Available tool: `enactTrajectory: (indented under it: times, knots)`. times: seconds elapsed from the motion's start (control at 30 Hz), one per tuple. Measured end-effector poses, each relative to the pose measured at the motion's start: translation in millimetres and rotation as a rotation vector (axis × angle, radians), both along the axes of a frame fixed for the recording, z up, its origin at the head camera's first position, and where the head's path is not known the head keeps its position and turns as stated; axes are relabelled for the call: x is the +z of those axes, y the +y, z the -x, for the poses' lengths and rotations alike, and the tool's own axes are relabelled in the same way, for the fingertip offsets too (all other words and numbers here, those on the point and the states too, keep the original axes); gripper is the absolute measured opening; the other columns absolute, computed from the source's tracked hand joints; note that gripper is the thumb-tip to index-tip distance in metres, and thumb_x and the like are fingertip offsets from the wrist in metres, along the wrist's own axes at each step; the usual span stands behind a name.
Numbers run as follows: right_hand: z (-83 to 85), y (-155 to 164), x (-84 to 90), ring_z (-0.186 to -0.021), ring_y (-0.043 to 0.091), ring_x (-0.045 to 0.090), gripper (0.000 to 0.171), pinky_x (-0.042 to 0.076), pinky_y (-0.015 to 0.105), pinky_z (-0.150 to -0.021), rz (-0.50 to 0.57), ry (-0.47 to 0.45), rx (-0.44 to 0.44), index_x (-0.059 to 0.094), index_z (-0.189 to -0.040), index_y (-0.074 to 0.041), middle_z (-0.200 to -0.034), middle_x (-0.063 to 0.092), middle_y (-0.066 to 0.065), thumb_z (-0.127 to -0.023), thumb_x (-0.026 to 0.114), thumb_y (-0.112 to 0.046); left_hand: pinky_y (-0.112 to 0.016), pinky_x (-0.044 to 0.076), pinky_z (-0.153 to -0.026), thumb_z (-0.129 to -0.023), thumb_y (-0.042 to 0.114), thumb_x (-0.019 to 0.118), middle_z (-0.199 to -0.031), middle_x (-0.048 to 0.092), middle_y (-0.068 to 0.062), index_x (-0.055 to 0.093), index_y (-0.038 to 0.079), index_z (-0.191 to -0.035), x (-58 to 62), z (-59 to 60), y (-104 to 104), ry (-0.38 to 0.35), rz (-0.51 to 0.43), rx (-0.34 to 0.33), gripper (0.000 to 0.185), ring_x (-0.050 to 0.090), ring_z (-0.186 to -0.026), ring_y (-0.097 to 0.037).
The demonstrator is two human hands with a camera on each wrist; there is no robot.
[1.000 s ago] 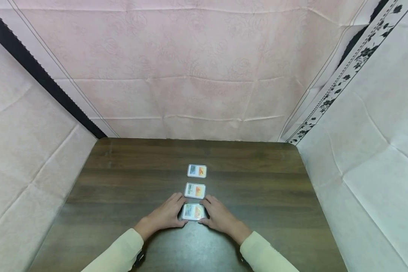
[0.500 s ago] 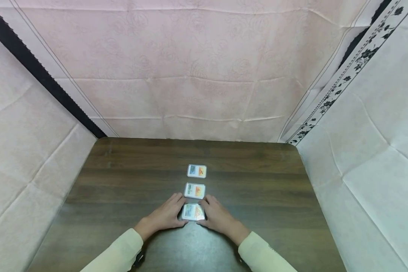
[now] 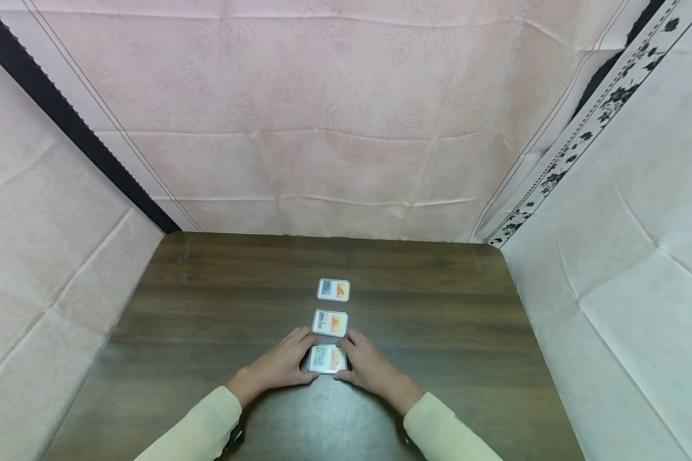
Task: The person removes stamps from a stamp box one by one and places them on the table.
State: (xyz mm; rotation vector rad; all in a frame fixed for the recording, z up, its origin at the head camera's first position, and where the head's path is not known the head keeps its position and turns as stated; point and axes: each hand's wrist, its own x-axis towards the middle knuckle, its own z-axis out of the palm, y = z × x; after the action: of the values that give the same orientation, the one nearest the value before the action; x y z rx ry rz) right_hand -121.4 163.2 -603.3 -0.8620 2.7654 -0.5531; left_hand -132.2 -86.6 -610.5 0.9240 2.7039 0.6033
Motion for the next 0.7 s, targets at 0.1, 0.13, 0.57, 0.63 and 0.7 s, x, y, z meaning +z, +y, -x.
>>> enactTrajectory:
  times: [0.1,0.13,0.57,0.63,0.7]
  knots:
    - [0.5,0.1,-0.3,-0.102,0.009,0.052,0.068,0.052,0.03,-0.088,0.009,-0.005,-0.002,0.062,-0.136,-0.008,-0.125,0.055,0.003,-0.085,0.082,-0.049,-0.032,0.049,-0.091,-0.087,0.051,0.078,-0.127,0.054,-0.002,0.059,0.01,-0.134,-0.9,-0.1,-0.2,-0.007,-0.002,0.011,0.065,0.048,-0.106,-0.012]
    - [0.5,0.4,-1.0,-0.102,0.009,0.052,0.068,0.052,0.03,-0.088,0.014,0.001,0.003,0.063,-0.136,-0.007,-0.125,0.056,0.003,-0.085,0.082,-0.049,-0.032,0.049,-0.09,-0.086,0.05,0.079,-0.126,0.054,-0.002,0.059,0.01,-0.134,-1.2,-0.3,-0.2,-0.005,-0.004,0.013,0.066,0.048,-0.105,-0.013]
    - [0.5,2.8,-6.0,-0.102,0.009,0.054,0.066,0.052,0.029,-0.087,0.04,0.062,0.036,0.064,-0.134,-0.006,-0.124,0.058,0.003,-0.087,0.08,-0.049,-0.03,0.048,-0.086,-0.08,0.043,0.082,-0.119,0.053,-0.002,0.06,0.005,-0.127,-0.8,-1.9,3.9,0.006,-0.024,0.036,0.064,0.046,-0.101,-0.014]
    - [0.7,3.0,-5.7,-0.101,0.009,0.054,0.065,0.052,0.029,-0.086,0.044,0.063,0.039,0.064,-0.134,-0.006,-0.124,0.058,0.004,-0.088,0.08,-0.048,-0.031,0.048,-0.086,-0.08,0.043,0.082,-0.119,0.053,-0.003,0.06,0.005,-0.126,-1.2,-2.1,4.4,0.013,-0.025,0.035,0.064,0.047,-0.1,-0.014]
    - [0.9,3.2,-5.9,-0.1,0.008,0.054,0.065,0.052,0.028,-0.085,0.047,0.065,0.042,0.064,-0.133,-0.005,-0.124,0.058,0.004,-0.088,0.08,-0.049,-0.031,0.048,-0.086,-0.08,0.043,0.082,-0.119,0.053,-0.003,0.059,0.005,-0.127,-1.5,-2.2,5.0,0.011,-0.021,0.035,0.065,0.046,-0.1,-0.014]
